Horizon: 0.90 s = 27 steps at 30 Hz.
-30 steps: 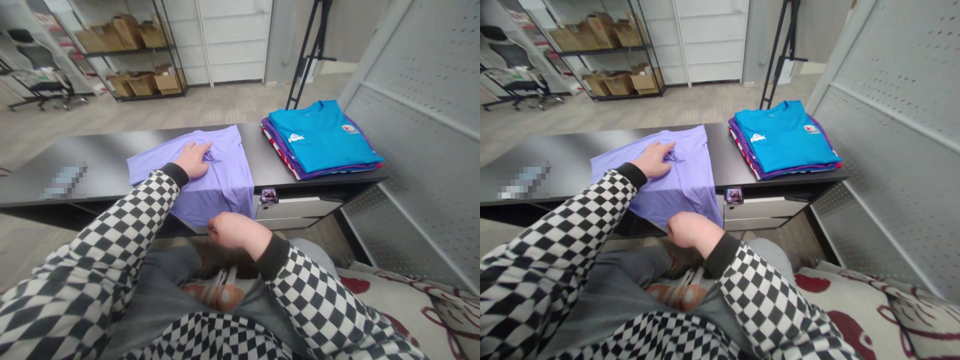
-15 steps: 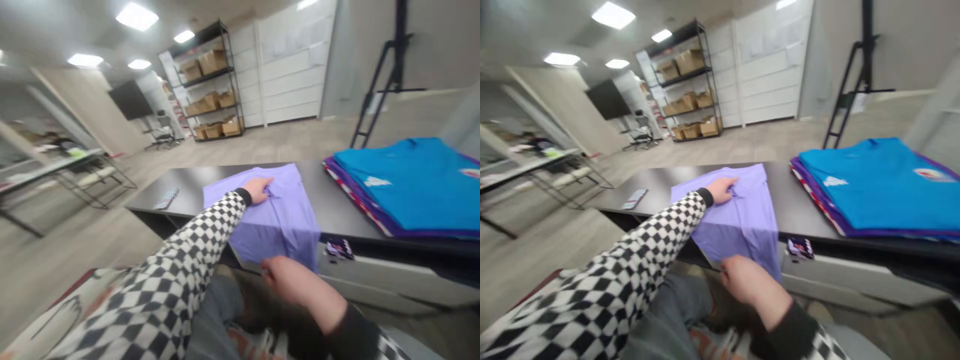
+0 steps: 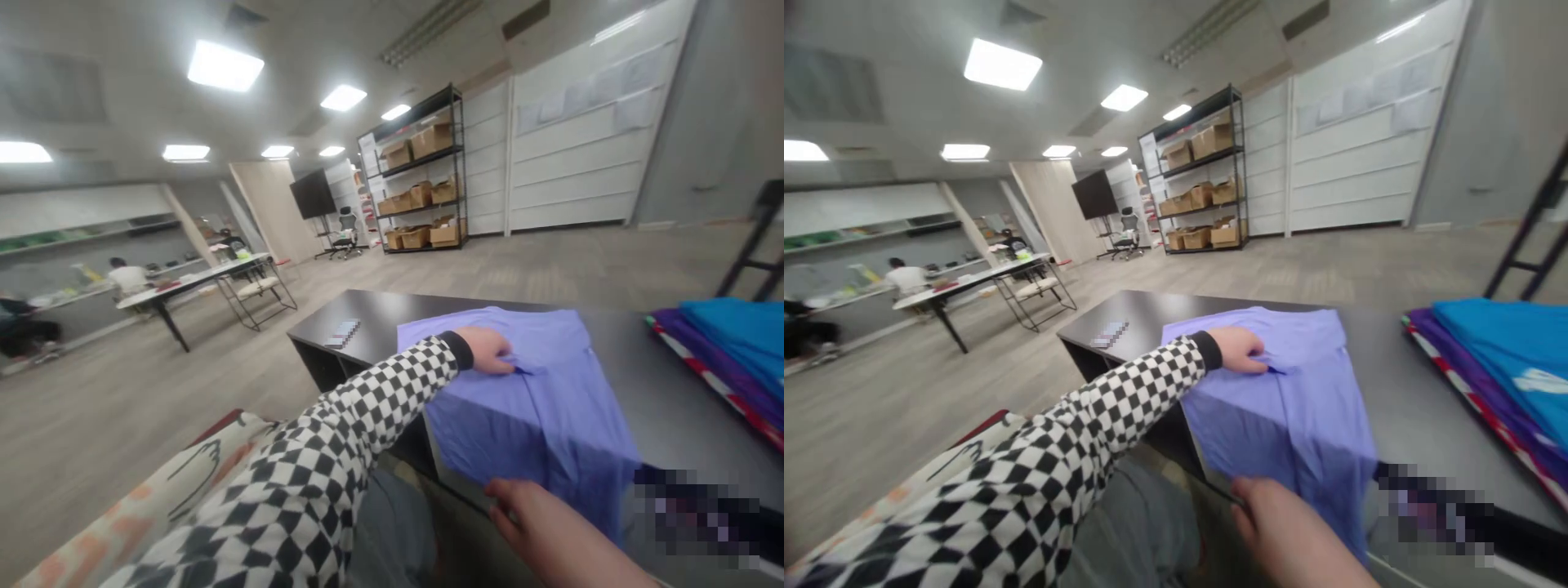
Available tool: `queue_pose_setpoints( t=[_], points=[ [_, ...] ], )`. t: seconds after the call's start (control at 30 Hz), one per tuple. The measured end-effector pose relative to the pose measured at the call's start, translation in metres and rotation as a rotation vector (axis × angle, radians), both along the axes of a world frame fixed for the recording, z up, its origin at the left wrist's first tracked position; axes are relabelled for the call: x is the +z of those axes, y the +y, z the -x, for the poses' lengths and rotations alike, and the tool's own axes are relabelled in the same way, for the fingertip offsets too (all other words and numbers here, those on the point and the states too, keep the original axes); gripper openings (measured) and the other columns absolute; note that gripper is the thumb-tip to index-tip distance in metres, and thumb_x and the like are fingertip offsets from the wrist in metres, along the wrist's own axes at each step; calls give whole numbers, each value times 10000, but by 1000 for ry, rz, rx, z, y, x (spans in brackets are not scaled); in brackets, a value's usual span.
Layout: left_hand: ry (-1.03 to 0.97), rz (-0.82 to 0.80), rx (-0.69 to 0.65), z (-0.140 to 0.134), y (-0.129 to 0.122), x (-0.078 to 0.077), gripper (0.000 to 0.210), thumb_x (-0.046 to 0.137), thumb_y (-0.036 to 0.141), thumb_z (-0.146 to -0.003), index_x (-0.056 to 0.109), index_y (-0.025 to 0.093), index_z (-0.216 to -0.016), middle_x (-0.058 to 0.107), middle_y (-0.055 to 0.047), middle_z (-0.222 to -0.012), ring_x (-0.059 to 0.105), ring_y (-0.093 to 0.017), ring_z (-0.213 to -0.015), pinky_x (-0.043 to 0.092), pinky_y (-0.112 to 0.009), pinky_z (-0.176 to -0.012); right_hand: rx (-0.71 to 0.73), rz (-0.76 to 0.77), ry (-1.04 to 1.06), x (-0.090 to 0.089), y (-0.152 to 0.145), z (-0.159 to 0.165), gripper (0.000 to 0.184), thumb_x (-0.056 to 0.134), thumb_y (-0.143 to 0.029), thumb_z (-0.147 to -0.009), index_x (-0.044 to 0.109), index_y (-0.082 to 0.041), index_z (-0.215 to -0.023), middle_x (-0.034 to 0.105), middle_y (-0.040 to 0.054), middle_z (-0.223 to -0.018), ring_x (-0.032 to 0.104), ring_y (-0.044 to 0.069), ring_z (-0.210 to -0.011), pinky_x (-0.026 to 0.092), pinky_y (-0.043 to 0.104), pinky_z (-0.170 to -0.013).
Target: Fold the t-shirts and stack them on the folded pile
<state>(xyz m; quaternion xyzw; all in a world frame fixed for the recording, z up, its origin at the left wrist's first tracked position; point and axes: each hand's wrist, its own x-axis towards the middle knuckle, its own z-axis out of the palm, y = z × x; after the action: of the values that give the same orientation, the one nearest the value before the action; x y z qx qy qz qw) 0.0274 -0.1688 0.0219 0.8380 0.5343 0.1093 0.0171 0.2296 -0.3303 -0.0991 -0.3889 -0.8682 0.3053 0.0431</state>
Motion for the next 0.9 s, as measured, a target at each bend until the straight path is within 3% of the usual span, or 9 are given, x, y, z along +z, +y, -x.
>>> queue_pose_setpoints(
  t=[0.07,0.13,0.2,0.3,0.43,0.53,0.7,0.8,0.9],
  points=[
    [-54,25,35,4,2,-2,566,912,535,-913,608,291,-503,631,-42,-558,733,-246,-611,595,-353,-667,67,26,-35,21,-9,0,277,607,-253,-1048,879,-240,-1099,884,147,-1103,851,297,-1001,533,339,-796],
    [-96,26,56,8,12,-8,618,747,534,-1066,615,258,-530,650,-84,-583,760,-283,-695,605,-381,-759,70,-13,-105,36,-13,1,282,603,-242,-1061,876,-214,-1126,882,150,-1122,841,288,-1017,489,334,-781],
    [-89,-7,223,9,28,-18,529,582,507,-1163,771,205,-772,813,-140,-880,814,-299,-972,601,-362,-939,56,-35,-133,44,-14,1,264,632,-268,-1069,866,-187,-1159,882,153,-1132,831,272,-1016,459,327,-768],
    [-51,30,349,10,47,-33,420,623,495,-1135,832,134,-1178,824,-218,-1309,769,-345,-1279,560,-377,-1107,27,-48,-139,48,-14,-2,259,656,-293,-1069,855,-169,-1180,884,148,-1121,821,256,-988,437,327,-736],
    [-2,89,461,18,64,-45,459,644,493,-1100,824,107,-1269,777,-268,-1421,733,-399,-1369,547,-415,-1161,38,-81,-144,48,-17,-3,272,638,-300,-1072,867,-194,-1173,883,145,-1131,826,267,-1008,455,334,-756],
    [8,108,529,27,76,-46,349,665,398,-1059,834,122,-1191,801,-259,-1346,753,-402,-1323,567,-413,-1126,48,-84,-138,46,-18,-2,295,620,-324,-1074,874,-222,-1183,882,142,-1134,833,281,-1008,469,343,-757],
    [-16,130,513,37,93,-41,130,683,246,-987,791,175,-1006,842,-166,-1131,796,-327,-1141,591,-329,-993,67,-88,-126,49,-18,0,289,613,-327,-1083,868,-228,-1174,882,130,-1116,832,281,-1007,470,346,-752],
    [-35,118,505,42,97,-39,120,669,260,-992,764,186,-981,833,-144,-1038,792,-315,-1063,593,-335,-953,50,-106,-97,52,-15,-1,277,600,-309,-1099,858,-217,-1136,877,127,-1096,827,275,-998,459,348,-756],
    [-39,139,466,44,96,-42,187,767,365,-953,716,217,-851,800,-109,-900,783,-318,-987,593,-333,-887,0,-138,-26,53,-11,0,261,588,-268,-1112,843,-213,-1105,873,119,-1126,820,257,-1034,473,339,-815]
  ],
)
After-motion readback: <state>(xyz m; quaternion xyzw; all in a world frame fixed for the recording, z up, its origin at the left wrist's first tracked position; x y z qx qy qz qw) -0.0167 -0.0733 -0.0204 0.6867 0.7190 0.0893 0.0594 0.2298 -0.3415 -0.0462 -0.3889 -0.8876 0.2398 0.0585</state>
